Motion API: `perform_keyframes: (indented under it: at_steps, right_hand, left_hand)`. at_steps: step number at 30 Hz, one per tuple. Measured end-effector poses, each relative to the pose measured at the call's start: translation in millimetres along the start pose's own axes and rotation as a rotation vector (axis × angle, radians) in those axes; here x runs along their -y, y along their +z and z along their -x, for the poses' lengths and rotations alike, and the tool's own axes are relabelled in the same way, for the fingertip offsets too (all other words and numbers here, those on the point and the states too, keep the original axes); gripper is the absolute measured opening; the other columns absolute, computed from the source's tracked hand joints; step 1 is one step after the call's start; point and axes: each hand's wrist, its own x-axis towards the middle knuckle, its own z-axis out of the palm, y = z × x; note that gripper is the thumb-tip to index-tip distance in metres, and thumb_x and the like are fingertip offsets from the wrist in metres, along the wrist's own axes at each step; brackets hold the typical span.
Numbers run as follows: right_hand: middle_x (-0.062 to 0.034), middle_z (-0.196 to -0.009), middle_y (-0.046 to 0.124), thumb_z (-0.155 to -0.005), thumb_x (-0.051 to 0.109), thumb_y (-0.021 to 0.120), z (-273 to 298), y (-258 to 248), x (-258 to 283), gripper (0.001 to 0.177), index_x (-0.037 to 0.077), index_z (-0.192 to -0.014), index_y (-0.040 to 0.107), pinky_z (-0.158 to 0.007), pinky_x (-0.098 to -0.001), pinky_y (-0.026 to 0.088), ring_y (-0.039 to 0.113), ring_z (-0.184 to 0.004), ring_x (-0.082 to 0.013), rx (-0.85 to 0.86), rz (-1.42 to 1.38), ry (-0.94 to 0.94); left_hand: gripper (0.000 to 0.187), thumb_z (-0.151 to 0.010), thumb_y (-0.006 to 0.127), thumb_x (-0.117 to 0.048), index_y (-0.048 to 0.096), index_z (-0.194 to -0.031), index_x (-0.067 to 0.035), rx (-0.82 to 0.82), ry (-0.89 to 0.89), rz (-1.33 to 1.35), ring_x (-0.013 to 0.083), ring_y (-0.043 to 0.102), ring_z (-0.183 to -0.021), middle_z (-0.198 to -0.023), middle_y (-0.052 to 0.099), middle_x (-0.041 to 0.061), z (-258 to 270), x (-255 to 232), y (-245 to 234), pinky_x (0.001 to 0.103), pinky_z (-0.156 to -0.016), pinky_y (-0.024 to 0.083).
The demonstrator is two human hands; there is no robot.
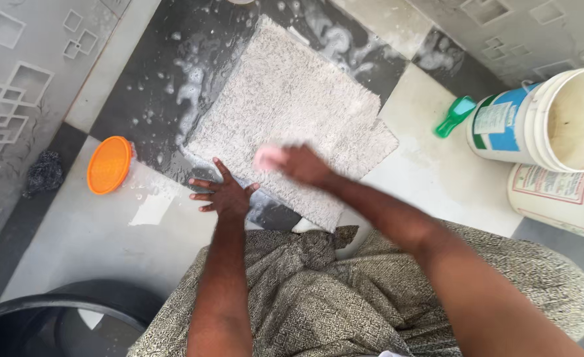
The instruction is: The person scrubs a light-colored bath mat on a tiled floor using a pink scrubbing tool. They repeatedly rub the mat's surface, fold it to clean different sections, and work through soapy water.
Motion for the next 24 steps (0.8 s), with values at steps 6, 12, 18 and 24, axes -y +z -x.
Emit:
perform_keyframes:
  at_steps: [6, 12, 18, 24]
  right_hand:
    - [-0.0258, -0.110, 0.069, -0.109, 0.039, 0.052, -37.5, -69.7, -109.4, 0.045, 0.005, -0.136, 0.063, -0.076, -0.0424, 0.057, 0.069, -0.088, -0.0294, -0.341, -0.070, 0.471]
    - [-0.0232, -0.112, 0.069, -0.096, 0.043, 0.052, -40.5, 8.9, -28.9, 0.048, 0.019, -0.138, 0.057, -0.069, -0.0421, 0.056, 0.069, -0.088, -0.0284, -0.246, 0.073, 0.032]
    - [-0.0163, -0.101, 0.076, -0.118, 0.041, 0.047, -63.3, -33.4, -68.4, 0.038, 0.012, -0.125, 0.069, -0.089, -0.0492, 0.055, 0.070, -0.083, -0.0282, -0.013, -0.120, 0.271]
    - [-0.0252, -0.097, 0.068, -0.106, 0.036, 0.058, -79.8, -39.3, -118.0, 0.044, -0.002, -0.129, 0.059, -0.046, -0.0305, 0.050, 0.067, -0.065, -0.0221, -0.476, 0.172, 0.346]
  left_hand:
    - [0.135, -0.078, 0.072, -0.075, -0.024, -0.161, -0.027, -0.009, 0.007, 0.034, 0.0822, -0.011, -0.132, -0.147, -0.027, 0.054, 1.0, 2.8, 2.2, 0.090, -0.098, 0.024]
    - [0.137, -0.076, 0.072, -0.077, -0.023, -0.161, -0.028, -0.018, -0.013, 0.004, 0.0819, -0.011, -0.132, -0.148, -0.025, 0.053, -0.4, -1.1, 2.6, 0.089, -0.099, 0.026]
    - [0.136, -0.077, 0.071, -0.077, -0.024, -0.161, -0.027, -0.017, -0.003, 0.016, 0.0823, -0.011, -0.131, -0.148, -0.025, 0.054, -1.9, 0.4, 2.9, 0.089, -0.097, 0.027]
    - [0.137, -0.076, 0.074, -0.075, -0.022, -0.162, -0.029, -0.003, -0.015, 0.037, 0.0819, -0.012, -0.132, -0.148, -0.027, 0.053, -1.7, -1.0, 1.5, 0.089, -0.099, 0.025]
